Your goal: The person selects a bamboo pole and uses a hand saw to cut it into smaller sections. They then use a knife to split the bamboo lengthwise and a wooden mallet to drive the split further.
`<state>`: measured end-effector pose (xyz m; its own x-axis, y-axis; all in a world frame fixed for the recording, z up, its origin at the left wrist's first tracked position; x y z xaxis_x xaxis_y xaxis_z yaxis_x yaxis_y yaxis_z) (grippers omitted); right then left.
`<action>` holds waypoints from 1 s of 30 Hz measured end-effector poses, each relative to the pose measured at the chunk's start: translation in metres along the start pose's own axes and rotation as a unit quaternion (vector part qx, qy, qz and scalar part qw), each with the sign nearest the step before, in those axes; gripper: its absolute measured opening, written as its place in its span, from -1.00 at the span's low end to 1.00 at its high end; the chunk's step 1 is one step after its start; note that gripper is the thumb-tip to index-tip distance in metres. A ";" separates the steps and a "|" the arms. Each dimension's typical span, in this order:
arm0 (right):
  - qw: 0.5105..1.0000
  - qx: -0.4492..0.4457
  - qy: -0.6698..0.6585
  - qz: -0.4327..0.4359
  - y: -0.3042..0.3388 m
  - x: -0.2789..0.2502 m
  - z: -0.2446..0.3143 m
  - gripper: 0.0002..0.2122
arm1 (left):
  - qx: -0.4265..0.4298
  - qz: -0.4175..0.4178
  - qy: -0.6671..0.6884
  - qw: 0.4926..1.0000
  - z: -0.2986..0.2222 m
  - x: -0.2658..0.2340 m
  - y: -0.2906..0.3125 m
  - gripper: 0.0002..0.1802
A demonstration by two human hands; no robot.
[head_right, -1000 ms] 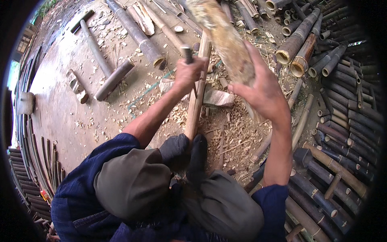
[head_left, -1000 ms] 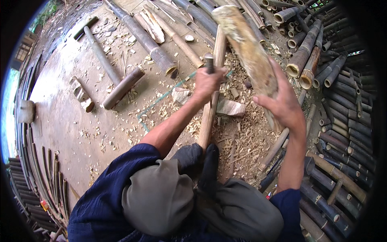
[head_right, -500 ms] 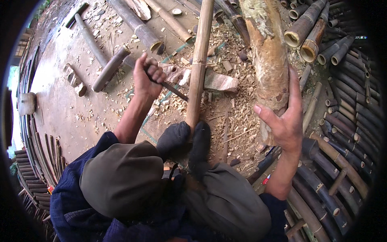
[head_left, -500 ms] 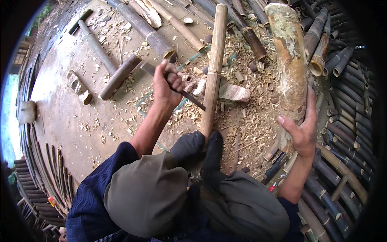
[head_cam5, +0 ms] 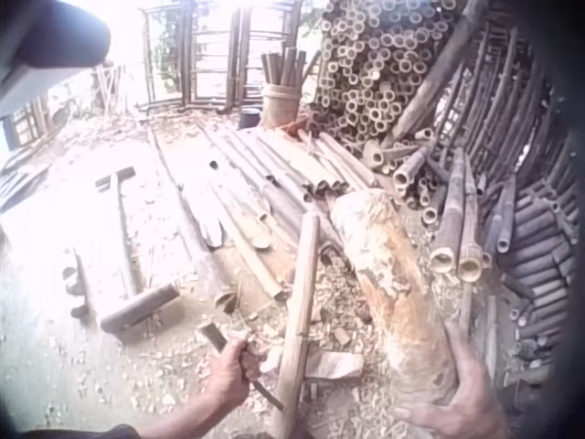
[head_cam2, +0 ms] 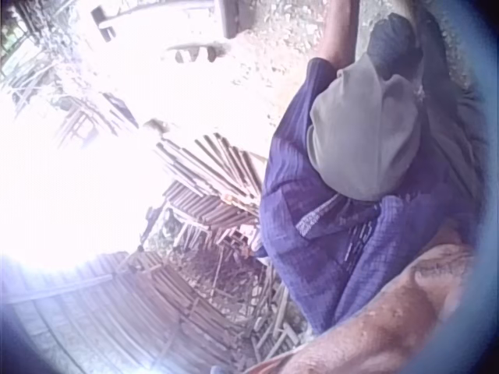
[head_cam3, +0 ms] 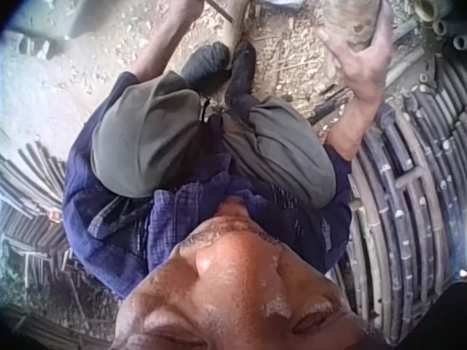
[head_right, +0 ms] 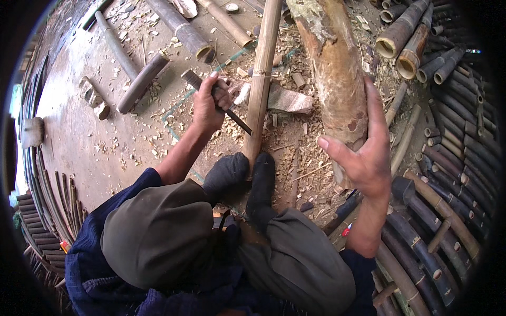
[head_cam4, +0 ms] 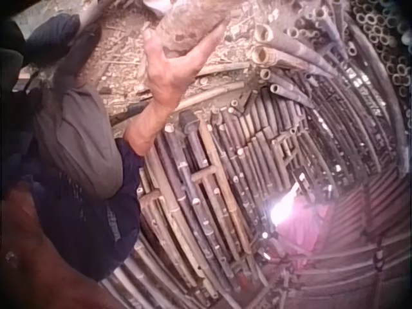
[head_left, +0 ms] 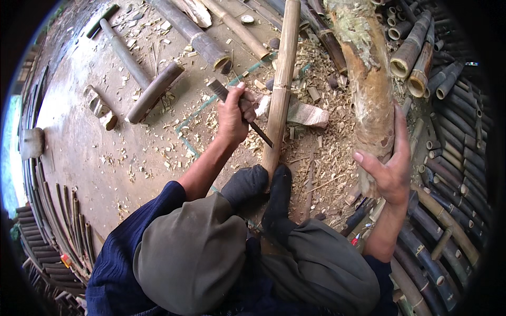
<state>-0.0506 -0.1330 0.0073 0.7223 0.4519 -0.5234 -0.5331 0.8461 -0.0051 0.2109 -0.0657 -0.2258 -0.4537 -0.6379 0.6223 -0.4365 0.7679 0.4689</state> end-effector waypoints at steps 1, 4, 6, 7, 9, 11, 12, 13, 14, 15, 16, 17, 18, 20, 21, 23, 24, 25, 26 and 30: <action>1.000 -0.003 -0.006 -0.012 0.001 0.001 0.000 -0.03 | 0.030 -0.023 -0.069 0.997 0.004 0.013 0.008 -0.61; 0.990 -0.134 0.047 -0.015 -0.015 -0.033 0.034 -0.09 | 0.075 0.023 -0.240 0.967 0.012 0.049 0.026 -0.61; 0.953 -0.200 0.207 -0.095 -0.024 -0.044 0.049 -0.15 | 0.139 0.040 -0.310 0.940 0.012 0.077 0.039 -0.63; 0.949 -0.203 0.209 -0.117 -0.031 -0.038 0.052 -0.17 | 0.150 0.052 -0.312 0.937 0.015 0.084 0.038 -0.59; 0.943 -0.234 0.226 -0.074 -0.045 -0.004 0.042 -0.18 | 0.181 0.061 -0.328 0.925 0.016 0.077 0.032 -0.51; 0.917 -0.226 0.322 0.071 -0.050 0.021 0.026 -0.15 | 0.140 0.072 -0.349 0.924 0.028 0.079 0.033 -0.46; 0.885 -0.208 0.385 0.155 -0.054 0.027 0.026 -0.12 | 0.118 0.078 -0.360 0.922 0.031 0.081 0.036 -0.44; 0.895 -0.114 0.382 0.198 -0.060 0.020 0.030 -0.10 | 0.097 0.069 -0.370 0.921 0.035 0.083 0.039 -0.45; 0.895 -0.022 0.372 0.243 -0.064 0.021 0.032 -0.08 | 0.098 0.079 -0.350 0.928 0.036 0.080 0.037 -0.47; 0.907 -0.064 0.352 0.220 -0.063 0.018 0.029 -0.10 | 0.098 0.090 -0.330 0.935 0.037 0.075 0.034 -0.49; 0.931 -0.048 0.302 0.198 -0.059 0.015 0.026 -0.10 | 0.098 0.102 -0.309 0.941 0.037 0.071 0.030 -0.50; 0.952 -0.028 0.247 0.179 -0.051 0.014 0.021 -0.10 | 0.053 0.066 -0.275 0.958 0.035 0.055 0.016 -0.56; 0.964 -0.044 0.220 0.143 -0.044 0.008 0.019 -0.09 | -0.014 0.023 -0.158 0.987 0.031 0.035 0.003 -0.60; 0.981 -0.082 0.140 0.107 -0.036 0.009 0.016 -0.06 | -0.048 0.031 0.056 0.997 0.021 -0.021 -0.017 -0.65; 0.985 -0.095 0.103 0.097 -0.033 0.006 0.020 -0.05 | -0.072 0.040 0.108 0.991 0.019 -0.035 -0.018 -0.66; 0.993 -0.080 0.047 0.074 -0.024 -0.002 0.029 -0.02 | -0.086 0.073 0.134 0.985 0.027 -0.034 -0.007 -0.65; 0.995 -0.071 0.033 0.062 -0.024 -0.001 0.024 -0.03 | -0.062 0.086 0.098 0.990 0.016 -0.029 0.010 -0.65; 0.997 -0.049 0.033 0.047 -0.017 -0.008 0.025 -0.03 | -0.042 0.109 0.020 0.993 0.010 -0.001 0.035 -0.63; 0.999 -0.026 0.025 0.033 -0.008 -0.011 0.023 -0.04 | -0.112 0.130 0.056 0.984 0.002 0.017 0.057 -0.58; 0.996 -0.078 0.034 0.037 -0.008 -0.010 0.016 -0.04 | -0.071 0.036 0.088 0.993 -0.010 -0.016 0.030 -0.56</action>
<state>-0.0464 -0.1391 0.0265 0.6498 0.4872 -0.5835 -0.6494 0.7548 -0.0930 0.2126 -0.0319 -0.2155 -0.3317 -0.5699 0.7518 -0.2872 0.8201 0.4950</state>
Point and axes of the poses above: each hand's wrist, its own y-axis away from the middle knuckle, its own x-axis out of the palm, z = x × y, the point moved 3 cm from there along -y, towards the middle knuckle, and after that the axes turned 4 degrees about y, right-handed, at the moved point
